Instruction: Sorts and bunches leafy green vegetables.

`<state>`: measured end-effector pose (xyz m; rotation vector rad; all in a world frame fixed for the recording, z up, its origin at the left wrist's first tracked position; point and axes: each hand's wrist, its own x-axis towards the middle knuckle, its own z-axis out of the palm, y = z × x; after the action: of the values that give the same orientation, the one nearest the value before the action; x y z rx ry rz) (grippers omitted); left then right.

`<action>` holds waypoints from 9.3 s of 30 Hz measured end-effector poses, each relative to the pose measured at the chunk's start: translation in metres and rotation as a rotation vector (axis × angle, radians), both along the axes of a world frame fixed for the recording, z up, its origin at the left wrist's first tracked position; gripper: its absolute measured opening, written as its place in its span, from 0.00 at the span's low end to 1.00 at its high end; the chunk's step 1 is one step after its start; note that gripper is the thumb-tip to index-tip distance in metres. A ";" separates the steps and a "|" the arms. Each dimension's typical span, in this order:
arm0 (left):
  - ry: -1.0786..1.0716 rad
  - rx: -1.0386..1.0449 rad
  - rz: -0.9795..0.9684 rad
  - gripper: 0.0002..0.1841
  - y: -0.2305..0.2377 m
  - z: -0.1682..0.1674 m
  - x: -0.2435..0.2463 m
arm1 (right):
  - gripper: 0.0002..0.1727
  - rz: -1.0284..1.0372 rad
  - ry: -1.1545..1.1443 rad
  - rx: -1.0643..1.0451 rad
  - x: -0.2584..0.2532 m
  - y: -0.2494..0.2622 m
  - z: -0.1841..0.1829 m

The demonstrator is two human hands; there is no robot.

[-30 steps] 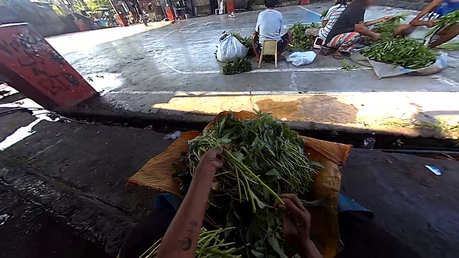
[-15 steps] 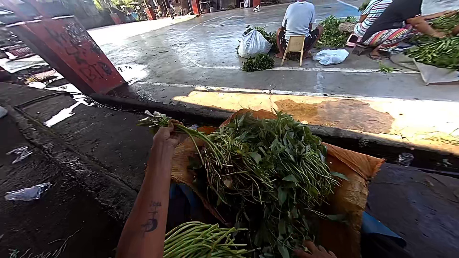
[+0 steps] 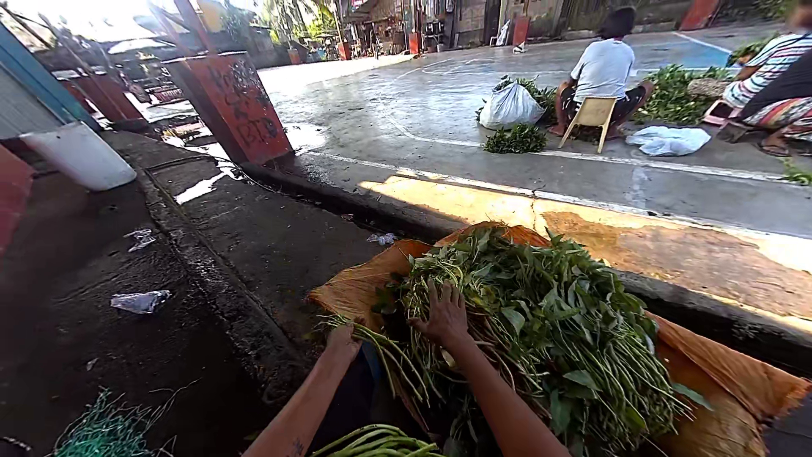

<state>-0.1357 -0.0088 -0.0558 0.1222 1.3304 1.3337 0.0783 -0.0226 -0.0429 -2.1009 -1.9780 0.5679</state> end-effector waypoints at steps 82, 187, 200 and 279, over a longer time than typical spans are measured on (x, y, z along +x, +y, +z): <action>-0.030 0.179 -1.010 0.07 -0.019 0.015 0.132 | 0.20 -0.429 0.695 0.523 0.087 -0.144 -0.038; 0.349 0.324 -1.087 0.09 -0.037 -0.007 0.151 | 0.15 -0.760 1.980 0.732 0.031 -0.086 -0.043; 0.580 0.343 -0.903 0.14 -0.022 0.005 0.135 | 0.36 -0.017 0.173 -0.423 0.082 -0.182 -0.046; -0.029 0.181 -0.783 0.09 -0.007 0.019 0.115 | 0.30 -0.590 0.169 -0.134 0.123 -0.156 -0.025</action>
<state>-0.0211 -0.0163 -0.0365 0.6733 0.9714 0.7706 0.2009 -0.1790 -0.0681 -2.4600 -1.1687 0.7343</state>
